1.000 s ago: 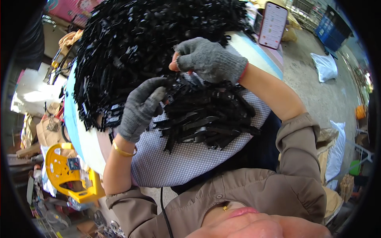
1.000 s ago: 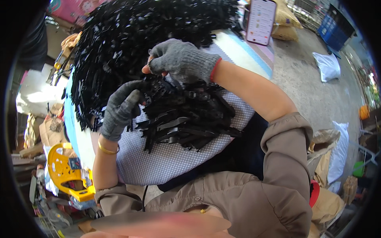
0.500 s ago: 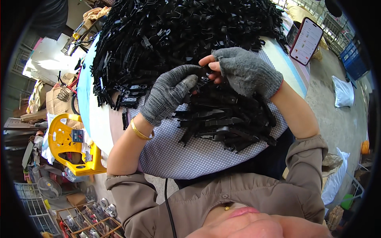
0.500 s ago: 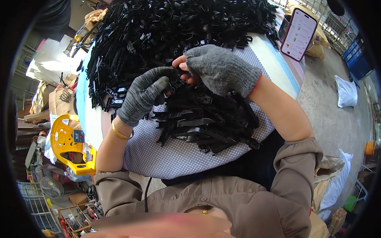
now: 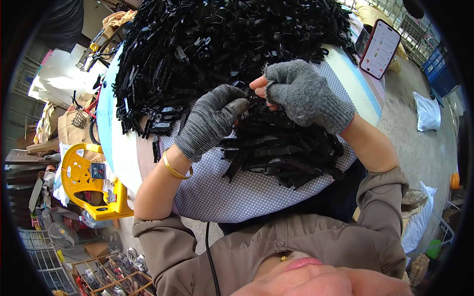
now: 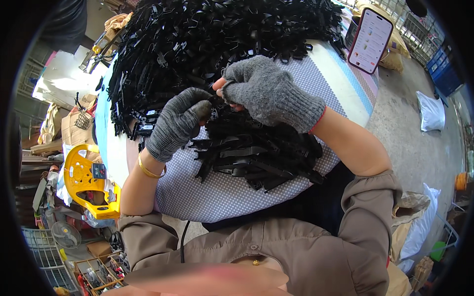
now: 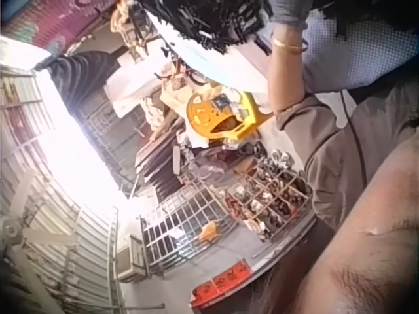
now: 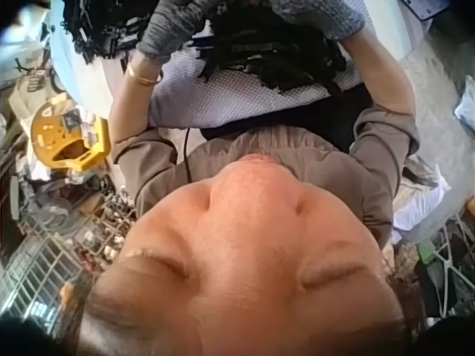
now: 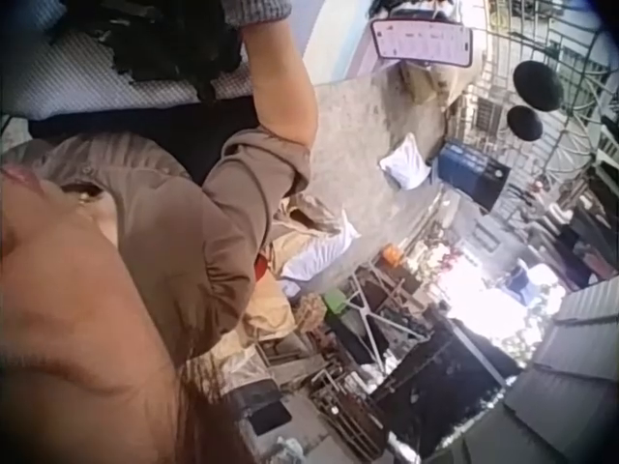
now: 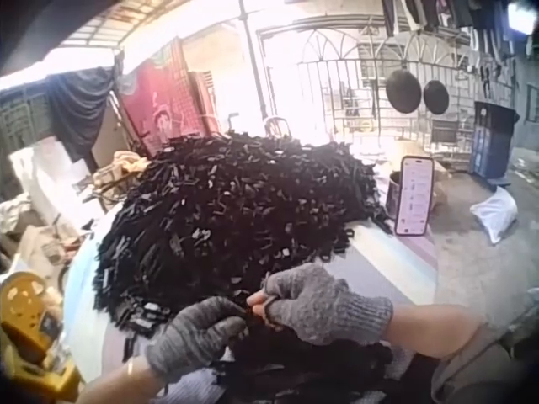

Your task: Sorting small black plastic components from a large pile into smaller groups on a workbench.

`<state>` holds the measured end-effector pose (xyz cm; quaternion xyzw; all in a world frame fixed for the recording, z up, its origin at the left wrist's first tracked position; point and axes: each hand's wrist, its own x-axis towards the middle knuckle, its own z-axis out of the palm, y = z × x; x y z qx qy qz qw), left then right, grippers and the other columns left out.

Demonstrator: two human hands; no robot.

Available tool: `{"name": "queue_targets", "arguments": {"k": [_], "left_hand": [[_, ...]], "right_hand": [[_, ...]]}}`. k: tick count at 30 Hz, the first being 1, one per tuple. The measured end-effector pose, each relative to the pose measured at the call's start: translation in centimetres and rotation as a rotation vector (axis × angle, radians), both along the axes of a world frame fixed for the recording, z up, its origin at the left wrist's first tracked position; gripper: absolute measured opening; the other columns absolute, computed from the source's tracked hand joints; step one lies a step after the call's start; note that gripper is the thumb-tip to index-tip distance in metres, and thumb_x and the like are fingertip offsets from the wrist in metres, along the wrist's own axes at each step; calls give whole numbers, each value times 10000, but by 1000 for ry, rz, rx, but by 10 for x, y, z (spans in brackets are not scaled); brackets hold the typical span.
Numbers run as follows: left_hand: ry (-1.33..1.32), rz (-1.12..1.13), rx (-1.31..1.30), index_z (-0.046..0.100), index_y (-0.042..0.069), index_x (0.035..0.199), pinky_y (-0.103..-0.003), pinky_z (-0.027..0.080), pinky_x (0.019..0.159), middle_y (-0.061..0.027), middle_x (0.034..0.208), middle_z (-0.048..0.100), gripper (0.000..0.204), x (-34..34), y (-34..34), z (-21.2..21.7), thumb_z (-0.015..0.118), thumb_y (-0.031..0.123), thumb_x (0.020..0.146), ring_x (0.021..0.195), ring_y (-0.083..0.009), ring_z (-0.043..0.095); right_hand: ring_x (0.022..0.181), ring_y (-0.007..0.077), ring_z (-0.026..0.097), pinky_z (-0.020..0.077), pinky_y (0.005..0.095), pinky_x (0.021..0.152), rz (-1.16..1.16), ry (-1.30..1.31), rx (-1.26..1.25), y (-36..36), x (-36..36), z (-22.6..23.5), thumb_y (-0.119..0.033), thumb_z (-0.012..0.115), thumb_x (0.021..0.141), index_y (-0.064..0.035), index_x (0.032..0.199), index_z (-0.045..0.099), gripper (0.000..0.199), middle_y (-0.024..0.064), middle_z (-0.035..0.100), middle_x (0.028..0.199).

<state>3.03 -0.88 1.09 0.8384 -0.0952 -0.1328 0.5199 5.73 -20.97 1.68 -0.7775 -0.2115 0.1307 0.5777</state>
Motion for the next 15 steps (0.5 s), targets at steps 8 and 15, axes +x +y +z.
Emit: {"name": "queue_targets", "arguments": {"k": [8, 15], "left_hand": [[-332, -130, 30, 605, 20, 984, -283, 477, 664, -71, 801, 625, 167, -11, -7, -3, 564, 142, 878, 723, -170, 593], [-595, -194, 45, 602, 41, 1035, -340, 489, 764, -126, 890, 632, 192, -26, -20, -6, 564, 105, 858, 854, -285, 610]], "right_hand": [[825, 179, 624, 513, 295, 763, 189, -58, 202, 7, 9, 3, -539, 398, 910, -10, 1000, 635, 587, 88, 654, 879], [832, 164, 621, 505, 289, 777, 222, -245, 401, 26, -10, -17, -465, 495, 896, -13, 916, 654, 480, 79, 651, 893]]}}
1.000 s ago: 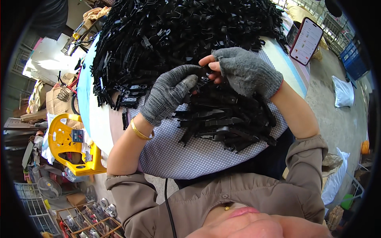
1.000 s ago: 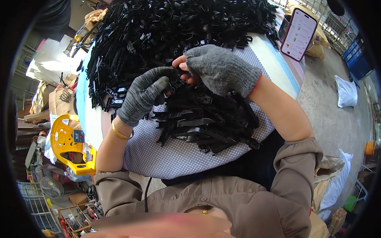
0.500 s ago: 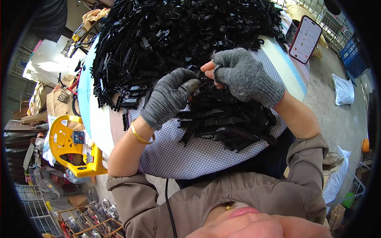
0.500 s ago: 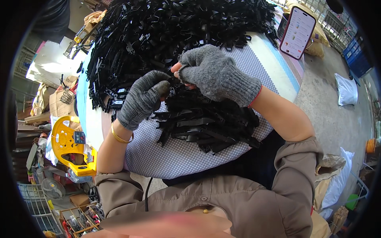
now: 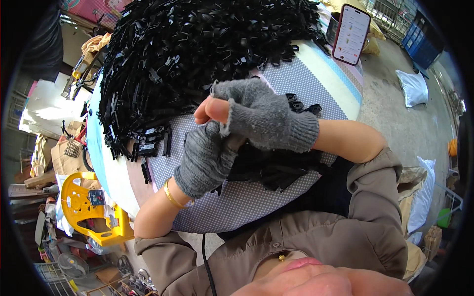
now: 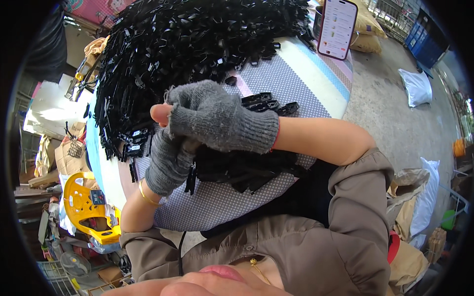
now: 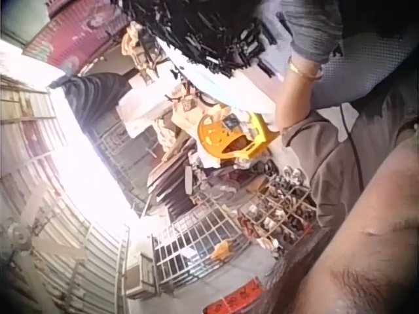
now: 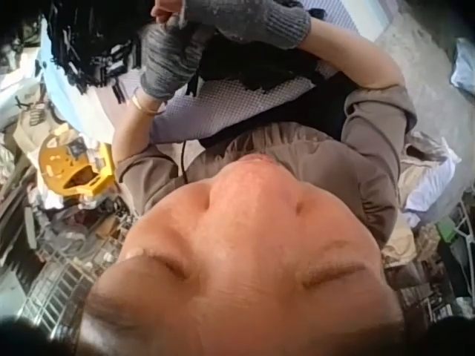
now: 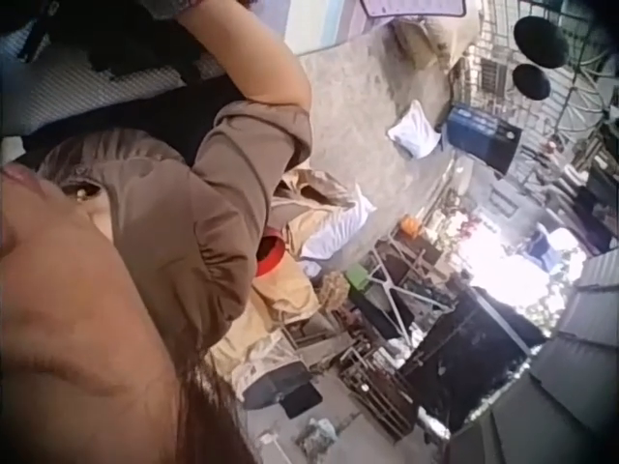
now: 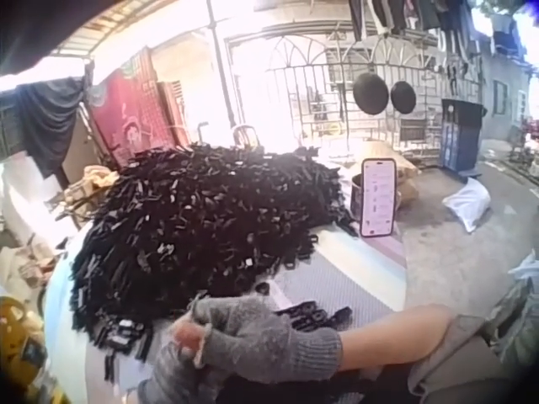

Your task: Sorting small black plastic components from a large pile into smaller groups on a workbench.

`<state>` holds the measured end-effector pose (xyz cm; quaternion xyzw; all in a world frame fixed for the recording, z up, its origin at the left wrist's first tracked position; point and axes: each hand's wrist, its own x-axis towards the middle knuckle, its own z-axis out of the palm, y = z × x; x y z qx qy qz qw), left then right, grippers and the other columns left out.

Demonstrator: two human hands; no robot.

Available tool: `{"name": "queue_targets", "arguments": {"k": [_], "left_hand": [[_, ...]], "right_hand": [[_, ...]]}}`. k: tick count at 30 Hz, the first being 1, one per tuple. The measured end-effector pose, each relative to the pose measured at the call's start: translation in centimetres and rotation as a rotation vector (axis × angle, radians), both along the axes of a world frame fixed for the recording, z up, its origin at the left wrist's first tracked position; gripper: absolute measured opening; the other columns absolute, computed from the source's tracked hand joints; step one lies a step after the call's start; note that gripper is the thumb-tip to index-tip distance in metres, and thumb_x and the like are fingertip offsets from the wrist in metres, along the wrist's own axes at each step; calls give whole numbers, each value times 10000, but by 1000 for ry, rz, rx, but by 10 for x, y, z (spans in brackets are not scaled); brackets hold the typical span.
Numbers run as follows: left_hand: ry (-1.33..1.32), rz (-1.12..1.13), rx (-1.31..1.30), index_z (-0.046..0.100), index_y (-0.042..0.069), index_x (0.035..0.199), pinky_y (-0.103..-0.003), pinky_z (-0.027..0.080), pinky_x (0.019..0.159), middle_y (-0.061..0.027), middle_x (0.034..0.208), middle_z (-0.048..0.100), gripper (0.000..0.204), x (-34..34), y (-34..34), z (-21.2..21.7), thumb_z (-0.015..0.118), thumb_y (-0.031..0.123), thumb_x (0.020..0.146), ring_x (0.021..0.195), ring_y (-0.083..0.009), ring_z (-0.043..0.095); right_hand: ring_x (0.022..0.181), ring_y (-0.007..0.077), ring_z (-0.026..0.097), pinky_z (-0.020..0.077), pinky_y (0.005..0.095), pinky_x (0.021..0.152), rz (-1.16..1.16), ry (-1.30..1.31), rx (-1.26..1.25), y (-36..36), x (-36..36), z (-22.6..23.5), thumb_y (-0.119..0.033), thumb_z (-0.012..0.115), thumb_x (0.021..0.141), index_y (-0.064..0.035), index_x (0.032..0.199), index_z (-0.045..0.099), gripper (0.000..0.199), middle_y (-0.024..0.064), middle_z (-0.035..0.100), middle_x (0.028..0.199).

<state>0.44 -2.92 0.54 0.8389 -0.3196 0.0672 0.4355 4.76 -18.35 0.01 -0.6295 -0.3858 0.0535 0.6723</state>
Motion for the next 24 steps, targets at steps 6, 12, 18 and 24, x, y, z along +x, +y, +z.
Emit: {"name": "queue_targets", "arguments": {"k": [6, 12, 18, 24], "left_hand": [[-146, -79, 55, 613, 59, 972, -340, 502, 656, -132, 800, 620, 179, 9, -6, 4, 619, 155, 821, 730, -285, 621], [-309, -30, 331, 651, 118, 954, -335, 508, 665, -78, 924, 590, 307, -4, 6, 19, 713, 320, 731, 785, -253, 597], [166, 293, 463, 663, 30, 891, -327, 516, 683, -96, 756, 621, 356, 28, 71, 40, 690, 363, 768, 721, -213, 612], [283, 337, 1241, 653, 38, 862, -370, 516, 700, -108, 776, 643, 378, 37, 57, 13, 623, 411, 809, 748, -247, 630]], "right_hand": [[847, 185, 631, 517, 294, 791, -267, -6, -11, -49, 63, 20, -591, 325, 907, 14, 1056, 600, 682, 126, 645, 929], [752, 154, 618, 510, 293, 709, -445, -238, -814, -64, 84, -11, -224, 604, 852, -37, 876, 647, 193, 59, 635, 786], [819, 258, 603, 481, 362, 755, -573, -520, -1034, -55, 73, -17, -173, 602, 797, -65, 884, 642, 144, 106, 607, 824], [775, 278, 599, 489, 379, 723, -495, -616, -1035, -54, 76, -28, -196, 563, 823, -46, 857, 568, 154, 126, 593, 824]]}}
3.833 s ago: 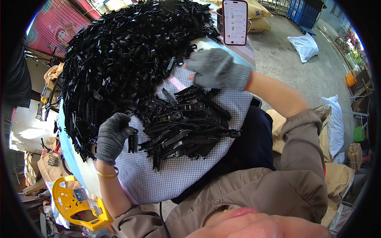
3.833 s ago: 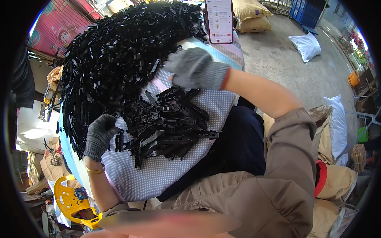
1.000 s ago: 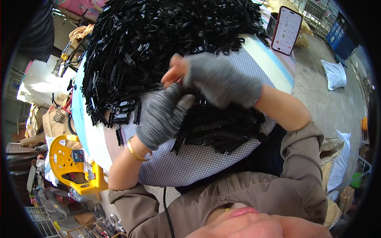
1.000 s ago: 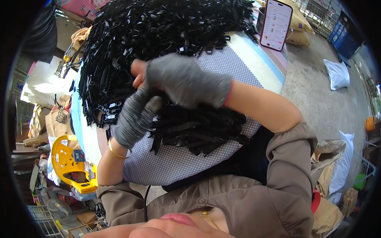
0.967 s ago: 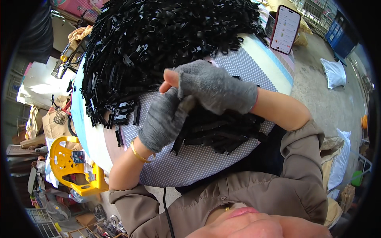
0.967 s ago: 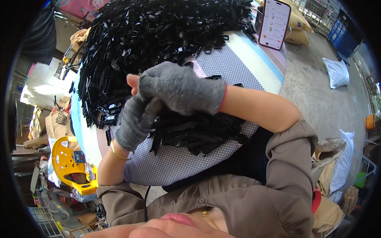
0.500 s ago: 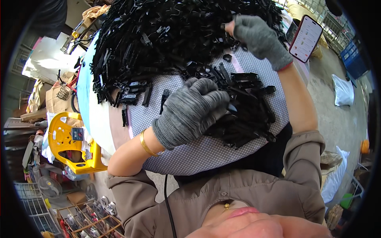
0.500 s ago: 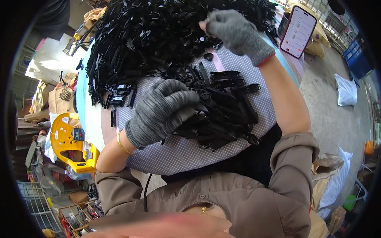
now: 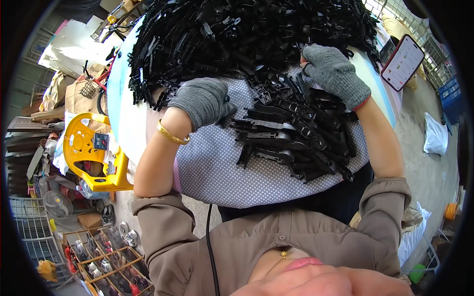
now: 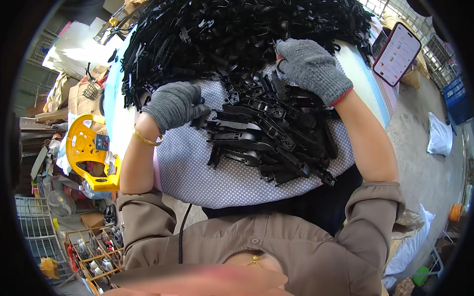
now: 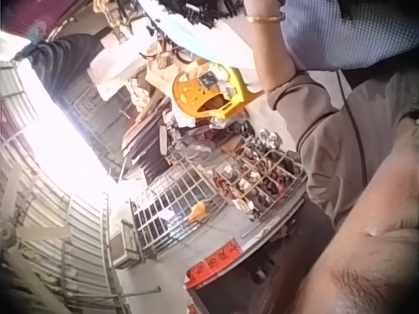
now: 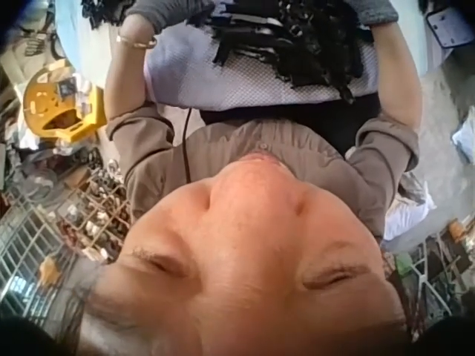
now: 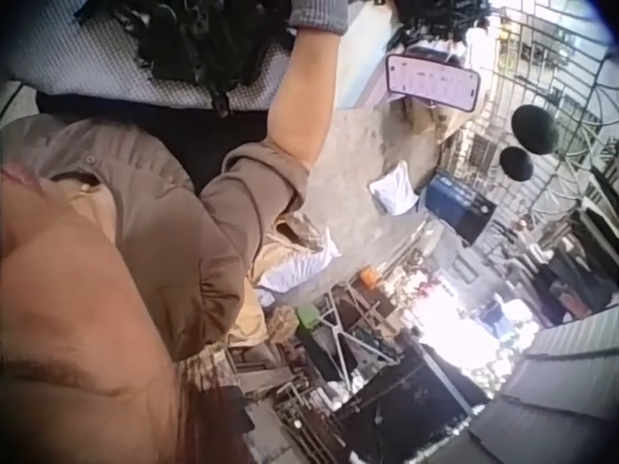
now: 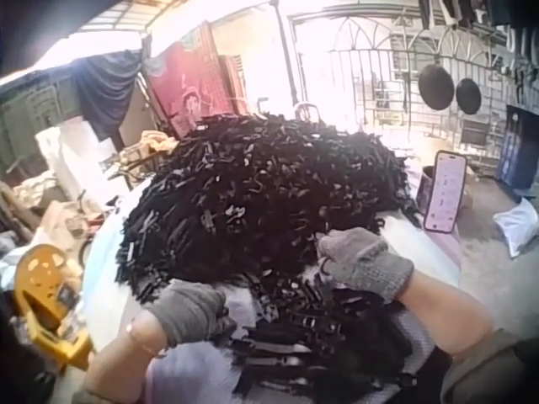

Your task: Sorting small black plastic components from a large pile into smaller groups on a workbench.

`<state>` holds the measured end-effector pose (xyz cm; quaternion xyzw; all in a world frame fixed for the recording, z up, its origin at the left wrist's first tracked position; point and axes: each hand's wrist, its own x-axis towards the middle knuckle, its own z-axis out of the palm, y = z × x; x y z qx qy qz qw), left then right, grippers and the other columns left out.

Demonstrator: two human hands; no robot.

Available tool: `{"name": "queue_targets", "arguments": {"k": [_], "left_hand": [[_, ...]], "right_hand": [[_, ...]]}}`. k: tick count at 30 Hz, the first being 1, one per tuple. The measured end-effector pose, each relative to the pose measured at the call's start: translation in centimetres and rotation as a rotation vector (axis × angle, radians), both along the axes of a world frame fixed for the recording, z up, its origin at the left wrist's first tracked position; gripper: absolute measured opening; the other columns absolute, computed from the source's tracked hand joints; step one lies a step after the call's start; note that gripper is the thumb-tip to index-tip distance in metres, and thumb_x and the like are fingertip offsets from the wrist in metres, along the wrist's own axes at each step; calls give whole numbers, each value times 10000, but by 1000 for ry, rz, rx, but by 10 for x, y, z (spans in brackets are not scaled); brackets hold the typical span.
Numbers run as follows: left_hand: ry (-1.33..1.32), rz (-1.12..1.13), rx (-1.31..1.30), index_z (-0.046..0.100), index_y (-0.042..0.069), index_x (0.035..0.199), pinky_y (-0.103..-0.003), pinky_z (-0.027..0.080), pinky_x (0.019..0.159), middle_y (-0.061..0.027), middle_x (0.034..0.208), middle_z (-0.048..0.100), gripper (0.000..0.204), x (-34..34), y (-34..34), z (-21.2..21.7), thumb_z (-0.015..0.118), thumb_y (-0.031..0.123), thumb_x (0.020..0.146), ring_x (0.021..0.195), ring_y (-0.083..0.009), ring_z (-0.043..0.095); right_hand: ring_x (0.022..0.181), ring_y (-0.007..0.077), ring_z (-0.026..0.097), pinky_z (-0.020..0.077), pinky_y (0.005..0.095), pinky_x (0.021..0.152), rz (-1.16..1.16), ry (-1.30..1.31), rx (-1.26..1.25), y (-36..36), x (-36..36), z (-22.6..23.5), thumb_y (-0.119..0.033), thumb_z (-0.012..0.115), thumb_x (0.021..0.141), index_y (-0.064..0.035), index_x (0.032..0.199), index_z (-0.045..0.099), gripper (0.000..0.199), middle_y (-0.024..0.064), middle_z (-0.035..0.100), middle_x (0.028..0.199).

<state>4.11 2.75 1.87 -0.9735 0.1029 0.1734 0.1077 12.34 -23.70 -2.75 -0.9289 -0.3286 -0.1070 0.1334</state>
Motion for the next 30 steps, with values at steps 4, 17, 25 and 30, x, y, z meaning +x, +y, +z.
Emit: {"name": "queue_targets", "arguments": {"k": [4, 17, 25, 30], "left_hand": [[-107, -190, -232, 617, 35, 896, -355, 520, 662, -110, 736, 635, 298, 3, 8, -9, 628, 323, 822, 691, -252, 626], [296, 349, -1649, 557, -1, 1087, -206, 483, 547, -37, 737, 610, 341, -13, -32, 1, 626, 242, 858, 592, -78, 567], [242, 158, -1702, 562, 0, 1163, -211, 507, 637, -83, 867, 661, 363, -13, -29, -6, 642, 122, 830, 684, -84, 595], [157, 179, -1457, 593, 44, 1154, -183, 491, 545, -60, 824, 669, 319, -16, -34, -2, 610, 131, 847, 592, -60, 586]], "right_hand": [[730, 217, 619, 511, 326, 674, -72, 152, 216, 6, -11, 15, -176, 542, 865, -36, 876, 570, 144, 108, 605, 830], [598, 56, 522, 465, 191, 564, 58, 871, 922, 17, -48, 39, -177, 602, 868, -55, 998, 644, 183, 6, 607, 756], [643, 57, 525, 459, 198, 598, 77, 858, 880, 15, -51, 41, -188, 611, 856, -49, 993, 647, 198, -3, 599, 751], [649, 67, 542, 464, 212, 598, 99, 832, 863, 14, -51, 41, -188, 620, 846, -49, 968, 664, 190, -3, 608, 736]]}}
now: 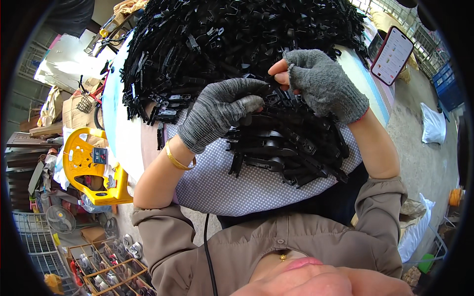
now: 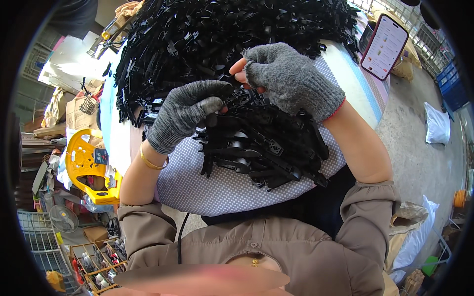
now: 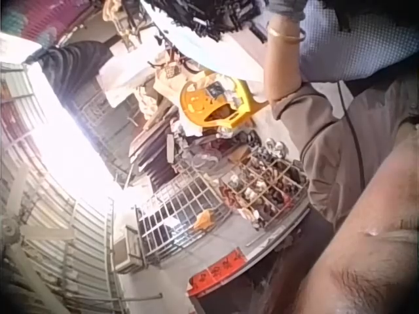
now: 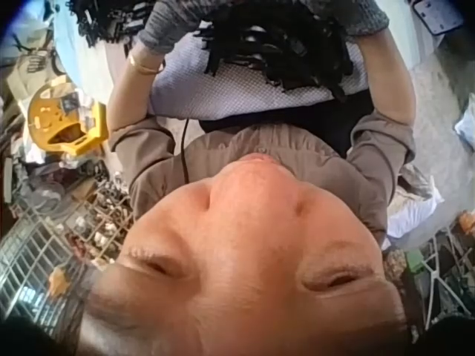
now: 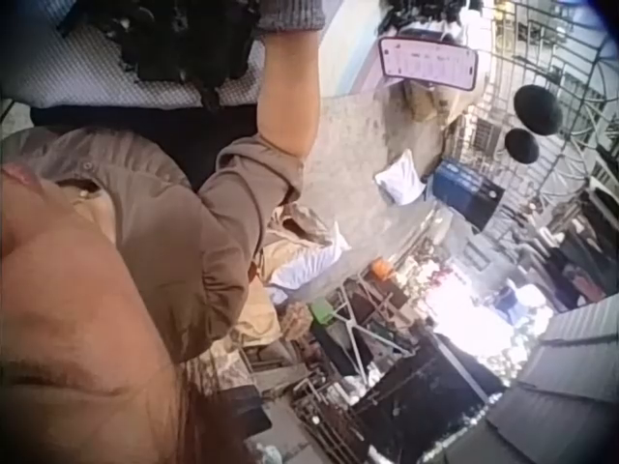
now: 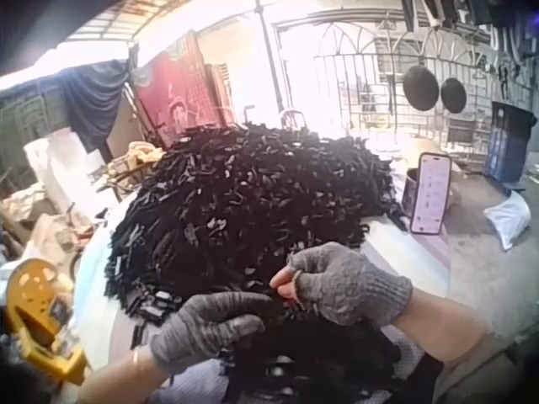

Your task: Sorting small black plastic components from a large pile into smaller groups on a workbench.

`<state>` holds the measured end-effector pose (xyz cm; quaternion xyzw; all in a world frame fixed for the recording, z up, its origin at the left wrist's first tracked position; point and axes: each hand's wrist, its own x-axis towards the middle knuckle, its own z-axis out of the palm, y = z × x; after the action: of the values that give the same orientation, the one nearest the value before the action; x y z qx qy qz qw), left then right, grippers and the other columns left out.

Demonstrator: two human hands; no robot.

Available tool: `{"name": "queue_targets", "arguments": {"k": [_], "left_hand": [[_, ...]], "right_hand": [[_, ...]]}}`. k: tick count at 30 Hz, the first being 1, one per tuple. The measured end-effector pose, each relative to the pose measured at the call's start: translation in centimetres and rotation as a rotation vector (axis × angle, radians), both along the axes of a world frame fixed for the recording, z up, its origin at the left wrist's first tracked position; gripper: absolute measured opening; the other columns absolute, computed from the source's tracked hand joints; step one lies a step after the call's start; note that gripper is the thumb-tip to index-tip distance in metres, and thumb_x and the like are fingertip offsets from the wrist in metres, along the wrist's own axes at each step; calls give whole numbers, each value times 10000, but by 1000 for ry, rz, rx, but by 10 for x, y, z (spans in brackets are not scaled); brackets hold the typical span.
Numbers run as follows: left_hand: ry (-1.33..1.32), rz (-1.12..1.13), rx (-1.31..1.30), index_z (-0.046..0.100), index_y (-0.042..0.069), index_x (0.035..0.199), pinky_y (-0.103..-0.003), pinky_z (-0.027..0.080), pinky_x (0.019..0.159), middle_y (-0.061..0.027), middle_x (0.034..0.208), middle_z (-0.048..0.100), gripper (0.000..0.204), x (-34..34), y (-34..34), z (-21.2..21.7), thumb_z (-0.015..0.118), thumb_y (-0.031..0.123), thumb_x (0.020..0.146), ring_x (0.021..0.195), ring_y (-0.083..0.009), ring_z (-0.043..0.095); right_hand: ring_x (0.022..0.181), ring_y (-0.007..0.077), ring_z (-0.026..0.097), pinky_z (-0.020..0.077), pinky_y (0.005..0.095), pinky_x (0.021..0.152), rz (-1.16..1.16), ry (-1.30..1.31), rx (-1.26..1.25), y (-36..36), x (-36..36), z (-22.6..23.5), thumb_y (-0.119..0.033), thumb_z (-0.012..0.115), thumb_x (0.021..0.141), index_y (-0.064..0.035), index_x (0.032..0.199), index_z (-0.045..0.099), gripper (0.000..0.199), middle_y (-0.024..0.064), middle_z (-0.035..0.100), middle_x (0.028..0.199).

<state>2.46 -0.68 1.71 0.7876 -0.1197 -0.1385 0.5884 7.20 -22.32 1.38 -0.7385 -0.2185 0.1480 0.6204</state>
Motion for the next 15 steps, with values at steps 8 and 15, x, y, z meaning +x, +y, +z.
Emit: {"name": "queue_targets", "arguments": {"k": [8, 15], "left_hand": [[97, -8, -45, 627, 50, 1108, -174, 456, 530, -30, 795, 663, 277, 0, 3, 2, 627, 145, 848, 568, -37, 534], [-205, 67, 98, 628, 40, 1073, -187, 447, 547, -27, 742, 649, 275, -1, -3, -11, 604, 215, 862, 611, -59, 554]], "right_hand": [[655, 81, 578, 484, 222, 618, -13, -140, -89, 3, -8, 4, -131, 622, 838, -29, 911, 686, 141, 25, 629, 723], [655, 83, 584, 498, 231, 633, -72, -89, -95, 10, -20, 7, -117, 613, 839, -28, 911, 682, 133, 27, 625, 723]]}}
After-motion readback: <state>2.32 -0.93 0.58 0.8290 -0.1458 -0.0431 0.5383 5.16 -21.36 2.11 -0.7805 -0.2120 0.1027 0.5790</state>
